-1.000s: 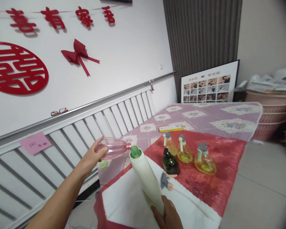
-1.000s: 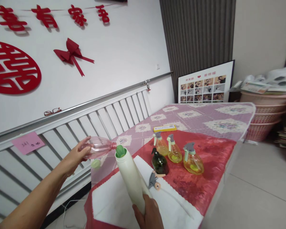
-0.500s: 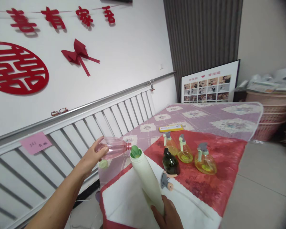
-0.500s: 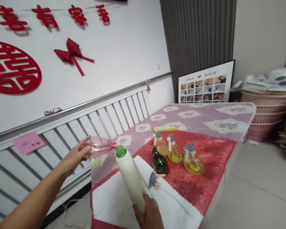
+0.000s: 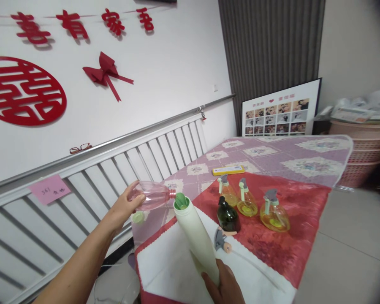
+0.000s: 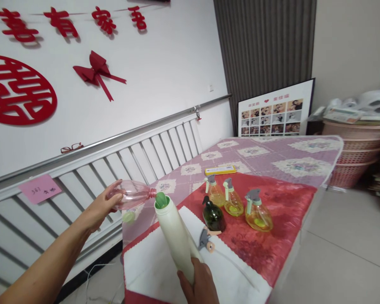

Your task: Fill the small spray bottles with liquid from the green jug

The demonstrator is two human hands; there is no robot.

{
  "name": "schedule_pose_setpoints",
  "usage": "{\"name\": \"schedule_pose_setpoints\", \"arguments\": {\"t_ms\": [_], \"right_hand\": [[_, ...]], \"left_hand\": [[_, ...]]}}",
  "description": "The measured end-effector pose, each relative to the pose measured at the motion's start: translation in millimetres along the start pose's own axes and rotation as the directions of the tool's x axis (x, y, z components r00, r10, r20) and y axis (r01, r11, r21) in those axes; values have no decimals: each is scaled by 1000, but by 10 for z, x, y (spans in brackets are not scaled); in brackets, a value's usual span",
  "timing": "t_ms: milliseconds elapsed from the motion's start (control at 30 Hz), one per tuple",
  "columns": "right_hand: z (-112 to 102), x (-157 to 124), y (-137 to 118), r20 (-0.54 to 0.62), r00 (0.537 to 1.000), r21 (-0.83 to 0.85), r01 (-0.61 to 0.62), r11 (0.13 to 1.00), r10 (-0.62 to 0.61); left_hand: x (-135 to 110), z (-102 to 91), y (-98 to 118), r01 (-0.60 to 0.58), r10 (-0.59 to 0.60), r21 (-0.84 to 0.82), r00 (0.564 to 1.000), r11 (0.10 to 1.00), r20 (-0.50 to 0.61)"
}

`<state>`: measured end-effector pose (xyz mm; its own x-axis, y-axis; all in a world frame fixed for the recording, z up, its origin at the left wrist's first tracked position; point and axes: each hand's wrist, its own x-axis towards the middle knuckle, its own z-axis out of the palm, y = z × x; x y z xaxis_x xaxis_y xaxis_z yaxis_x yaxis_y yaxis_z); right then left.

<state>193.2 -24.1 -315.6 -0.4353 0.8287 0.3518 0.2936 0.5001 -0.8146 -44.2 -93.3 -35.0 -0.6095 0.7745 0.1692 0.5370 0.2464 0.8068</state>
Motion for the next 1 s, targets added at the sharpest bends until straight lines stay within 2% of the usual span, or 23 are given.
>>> {"name": "schedule_pose_setpoints", "arguments": {"t_ms": [167, 1000], "right_hand": [[22, -4, 19, -27, 1000, -1, 1, 1000, -1], [-1, -5, 14, 34, 999, 4, -2, 1000, 2]], "left_hand": [[6, -4, 2, -3, 3, -6, 1000, 1000, 11], [-14, -12, 53, 15, -15, 4, 1000, 1000, 27]]}}
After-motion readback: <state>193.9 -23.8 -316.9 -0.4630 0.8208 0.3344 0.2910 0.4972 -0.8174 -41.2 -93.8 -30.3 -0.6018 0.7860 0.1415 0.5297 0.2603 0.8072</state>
